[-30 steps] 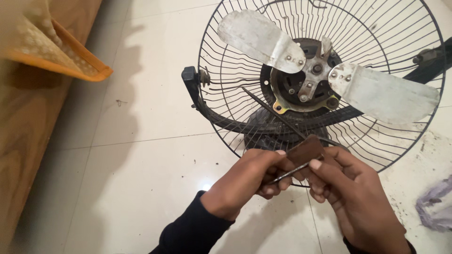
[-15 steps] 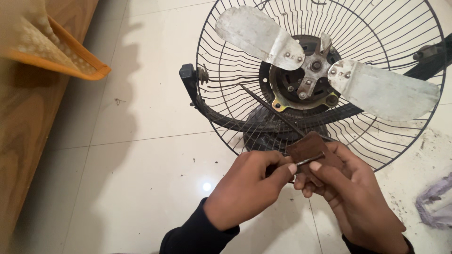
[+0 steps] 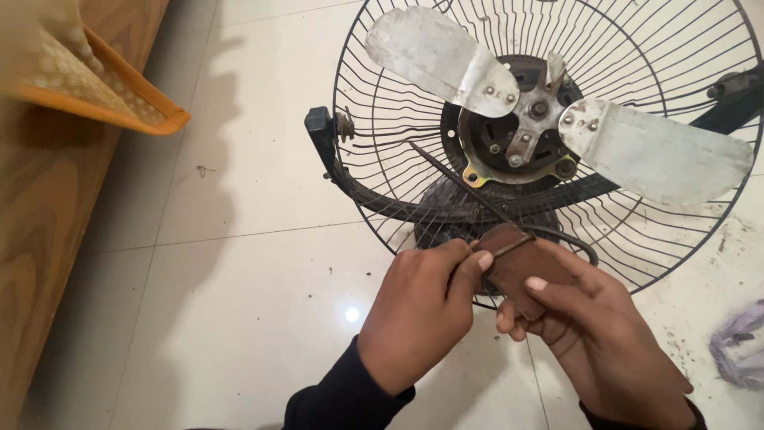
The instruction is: The person sits on the floor holding a long thin metal rod and repeatedly rubs a piece of sandpaper along its surface, repositioning the rod and sandpaper to work along different sections, with a table fan lying on the floor beside them.
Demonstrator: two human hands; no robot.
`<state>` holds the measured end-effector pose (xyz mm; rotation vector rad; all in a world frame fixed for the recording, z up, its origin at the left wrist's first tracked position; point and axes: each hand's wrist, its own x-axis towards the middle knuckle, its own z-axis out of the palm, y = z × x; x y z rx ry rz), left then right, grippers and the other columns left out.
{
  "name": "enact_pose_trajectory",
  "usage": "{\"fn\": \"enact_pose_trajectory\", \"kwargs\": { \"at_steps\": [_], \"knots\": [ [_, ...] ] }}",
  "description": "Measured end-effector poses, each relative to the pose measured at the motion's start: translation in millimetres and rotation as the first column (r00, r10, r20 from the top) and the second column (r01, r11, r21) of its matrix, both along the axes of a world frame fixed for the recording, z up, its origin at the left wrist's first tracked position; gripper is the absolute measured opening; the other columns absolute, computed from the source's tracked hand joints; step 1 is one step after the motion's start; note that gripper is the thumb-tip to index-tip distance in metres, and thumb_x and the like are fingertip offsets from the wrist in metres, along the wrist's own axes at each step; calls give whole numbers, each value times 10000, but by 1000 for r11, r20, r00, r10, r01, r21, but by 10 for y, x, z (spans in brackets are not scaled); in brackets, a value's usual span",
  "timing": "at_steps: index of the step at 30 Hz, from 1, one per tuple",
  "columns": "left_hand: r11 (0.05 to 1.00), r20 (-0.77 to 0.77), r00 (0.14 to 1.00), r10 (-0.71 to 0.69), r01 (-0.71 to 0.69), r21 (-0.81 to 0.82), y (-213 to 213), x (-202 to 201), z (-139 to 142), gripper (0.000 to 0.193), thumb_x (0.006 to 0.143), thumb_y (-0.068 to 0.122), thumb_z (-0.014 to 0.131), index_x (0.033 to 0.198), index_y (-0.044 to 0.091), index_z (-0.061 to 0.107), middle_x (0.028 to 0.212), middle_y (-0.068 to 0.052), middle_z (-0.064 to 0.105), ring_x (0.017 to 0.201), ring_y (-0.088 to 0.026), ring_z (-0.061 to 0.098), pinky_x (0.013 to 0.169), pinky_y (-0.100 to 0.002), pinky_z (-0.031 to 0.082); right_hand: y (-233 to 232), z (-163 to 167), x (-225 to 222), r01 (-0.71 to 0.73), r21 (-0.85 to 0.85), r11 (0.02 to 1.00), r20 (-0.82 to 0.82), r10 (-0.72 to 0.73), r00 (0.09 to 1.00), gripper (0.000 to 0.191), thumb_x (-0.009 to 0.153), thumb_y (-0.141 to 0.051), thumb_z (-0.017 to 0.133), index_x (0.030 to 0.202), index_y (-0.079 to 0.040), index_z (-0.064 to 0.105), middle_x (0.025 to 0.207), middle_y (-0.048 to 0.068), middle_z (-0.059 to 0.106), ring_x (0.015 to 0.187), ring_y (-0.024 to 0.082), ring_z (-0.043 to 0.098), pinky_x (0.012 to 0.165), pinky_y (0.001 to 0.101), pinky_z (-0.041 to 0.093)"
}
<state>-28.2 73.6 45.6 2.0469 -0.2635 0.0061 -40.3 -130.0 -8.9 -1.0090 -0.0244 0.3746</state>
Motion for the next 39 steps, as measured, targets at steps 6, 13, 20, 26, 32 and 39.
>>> {"fn": "enact_pose_trajectory", "kwargs": {
  "at_steps": [6,13,20,26,32,39],
  "knots": [
    [988,117,991,60,-76,134,-31,-23,3,309,1002,199,607,752,17,604,619,-185,602,611,-387,614,574,-477,461,13,-7,3,-20,116,993,27,17,999,503,1049,-137,487,1445,174,485,1088,211,684,857,226,646,707,341,498],
    [973,287,954,89,-145,180,10,23,-28,195,985,142,575,826,46,635,694,-175,630,680,-390,634,607,-484,492,238,-56,-120,-37,212,976,42,28,999,476,1110,-136,475,1485,157,466,1081,218,682,839,249,650,726,364,513],
    [973,235,956,174,-204,111,-36,-18,23,292,1036,166,568,786,17,540,664,-181,589,635,-412,598,569,-493,439,184,-2,-23,218,112,969,-2,-220,976,455,1078,-115,429,1421,169,523,1250,226,715,831,200,644,746,345,528],
    [997,222,974,35,-49,60,-123,-129,75,260,1031,164,569,811,28,538,691,-163,612,641,-390,625,566,-477,453,355,196,-66,317,30,948,-145,-310,940,482,1056,-179,376,1397,132,517,1238,231,661,1050,264,666,917,430,529],
    [989,225,973,45,-75,126,-93,-89,7,275,1032,195,573,806,38,559,660,-158,622,617,-384,618,548,-482,451,418,369,-110,307,177,935,-235,-263,936,562,1053,-270,319,1428,125,457,1436,263,574,1325,325,556,1103,470,363],
    [997,127,991,49,-56,56,-76,-87,-13,340,1050,219,558,774,22,579,624,-176,610,588,-381,608,543,-463,441,353,240,-117,207,513,833,-164,-142,976,549,1074,-221,351,1470,159,356,1525,297,464,1420,355,461,1156,501,267]
  ]
}}
